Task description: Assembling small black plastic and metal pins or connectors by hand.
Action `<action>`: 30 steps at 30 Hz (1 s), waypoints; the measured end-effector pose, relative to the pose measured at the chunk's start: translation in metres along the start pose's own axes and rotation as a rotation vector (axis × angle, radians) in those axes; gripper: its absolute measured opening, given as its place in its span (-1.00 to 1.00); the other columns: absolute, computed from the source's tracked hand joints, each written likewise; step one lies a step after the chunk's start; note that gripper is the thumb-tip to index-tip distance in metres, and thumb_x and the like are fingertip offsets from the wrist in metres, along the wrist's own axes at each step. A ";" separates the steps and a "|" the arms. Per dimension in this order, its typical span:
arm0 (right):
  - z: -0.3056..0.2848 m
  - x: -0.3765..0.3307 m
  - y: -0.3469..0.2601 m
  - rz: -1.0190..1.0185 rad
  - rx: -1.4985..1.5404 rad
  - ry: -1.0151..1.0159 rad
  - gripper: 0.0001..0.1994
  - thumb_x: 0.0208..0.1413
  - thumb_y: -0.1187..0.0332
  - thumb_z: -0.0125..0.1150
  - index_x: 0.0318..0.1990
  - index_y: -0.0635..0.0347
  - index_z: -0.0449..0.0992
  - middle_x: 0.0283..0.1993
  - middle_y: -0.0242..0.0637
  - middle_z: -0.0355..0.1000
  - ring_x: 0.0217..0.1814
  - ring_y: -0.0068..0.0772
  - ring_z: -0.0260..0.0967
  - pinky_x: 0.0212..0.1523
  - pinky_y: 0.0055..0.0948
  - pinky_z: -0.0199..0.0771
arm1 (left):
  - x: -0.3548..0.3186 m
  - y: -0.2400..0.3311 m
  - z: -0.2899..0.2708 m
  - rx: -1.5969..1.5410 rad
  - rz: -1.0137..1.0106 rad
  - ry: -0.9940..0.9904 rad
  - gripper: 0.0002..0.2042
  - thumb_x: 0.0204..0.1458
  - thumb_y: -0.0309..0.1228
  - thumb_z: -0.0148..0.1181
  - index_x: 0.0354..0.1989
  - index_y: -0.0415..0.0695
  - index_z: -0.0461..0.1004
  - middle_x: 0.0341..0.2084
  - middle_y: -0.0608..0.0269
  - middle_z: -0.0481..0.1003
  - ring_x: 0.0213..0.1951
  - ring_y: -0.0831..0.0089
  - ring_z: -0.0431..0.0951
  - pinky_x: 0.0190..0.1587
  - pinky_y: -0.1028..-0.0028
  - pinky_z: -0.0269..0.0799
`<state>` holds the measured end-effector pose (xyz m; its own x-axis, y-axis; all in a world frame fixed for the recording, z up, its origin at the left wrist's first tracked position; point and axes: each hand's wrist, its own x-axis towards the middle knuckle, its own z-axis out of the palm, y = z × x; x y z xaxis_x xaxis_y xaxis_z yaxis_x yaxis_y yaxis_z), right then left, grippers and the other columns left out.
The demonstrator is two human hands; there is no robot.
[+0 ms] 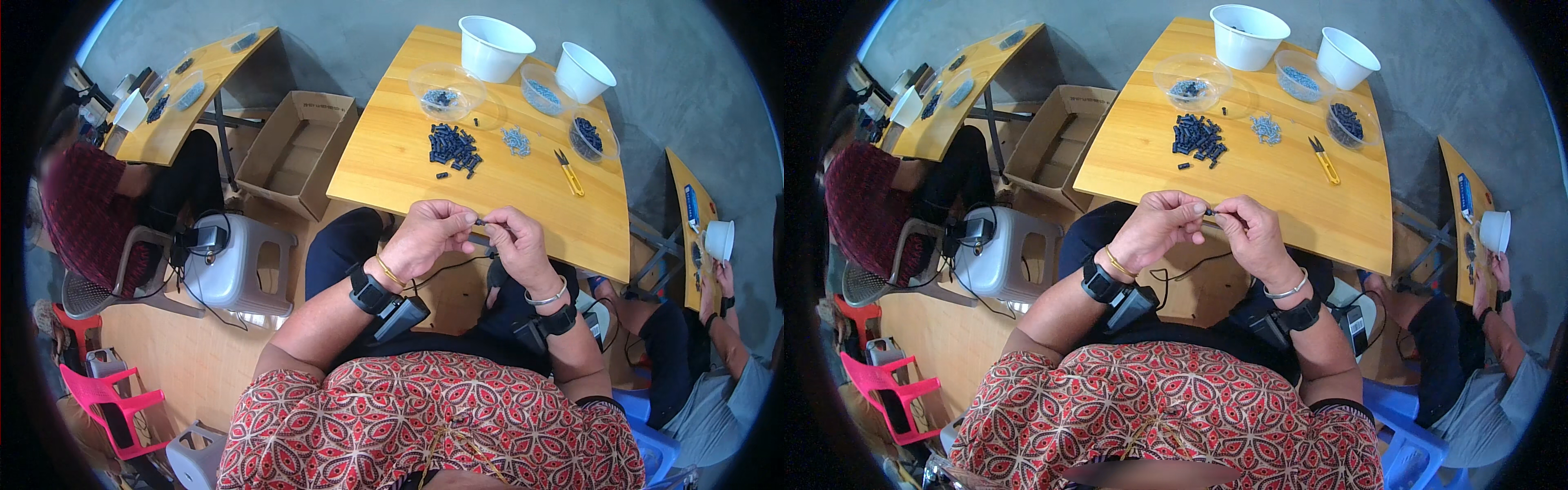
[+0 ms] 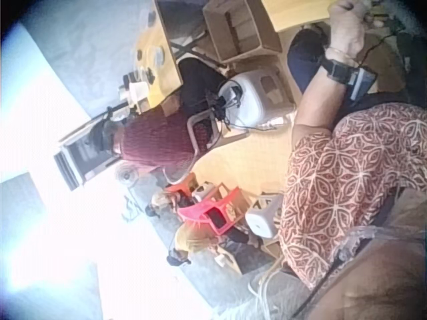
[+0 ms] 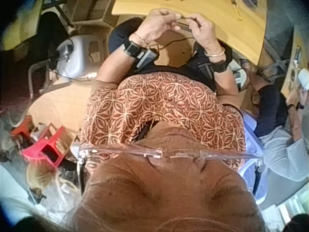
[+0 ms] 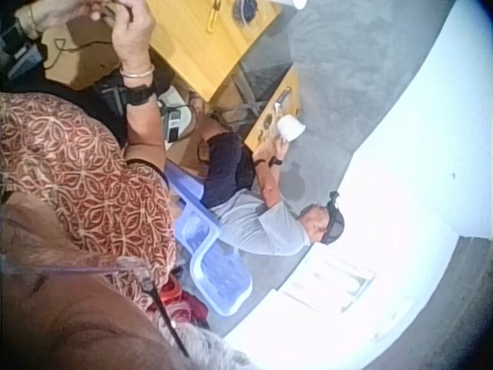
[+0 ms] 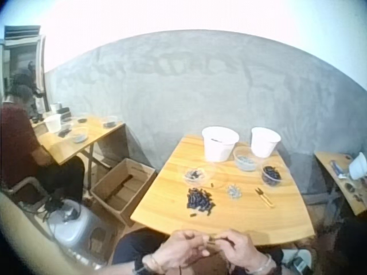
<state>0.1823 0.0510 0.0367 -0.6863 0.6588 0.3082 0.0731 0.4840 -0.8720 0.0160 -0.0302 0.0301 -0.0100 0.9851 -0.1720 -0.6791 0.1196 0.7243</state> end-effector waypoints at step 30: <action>0.008 0.049 0.043 0.014 -0.252 0.382 -0.88 -0.06 0.49 0.04 -0.34 0.24 0.45 -0.41 -0.13 0.41 -0.35 -0.08 0.30 -0.29 -0.23 0.29 | 0.053 -0.028 -0.005 1.475 0.902 0.138 -0.90 -0.29 -0.51 0.23 -0.52 -0.11 0.48 -0.63 0.22 0.39 -0.43 0.24 0.39 -0.23 0.34 0.17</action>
<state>0.1459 0.0993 0.0111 -0.3711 0.8085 0.4568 0.2864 0.5676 -0.7719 0.0306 0.0184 -0.0025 -0.0886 0.7926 0.6033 0.7609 -0.3370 0.5545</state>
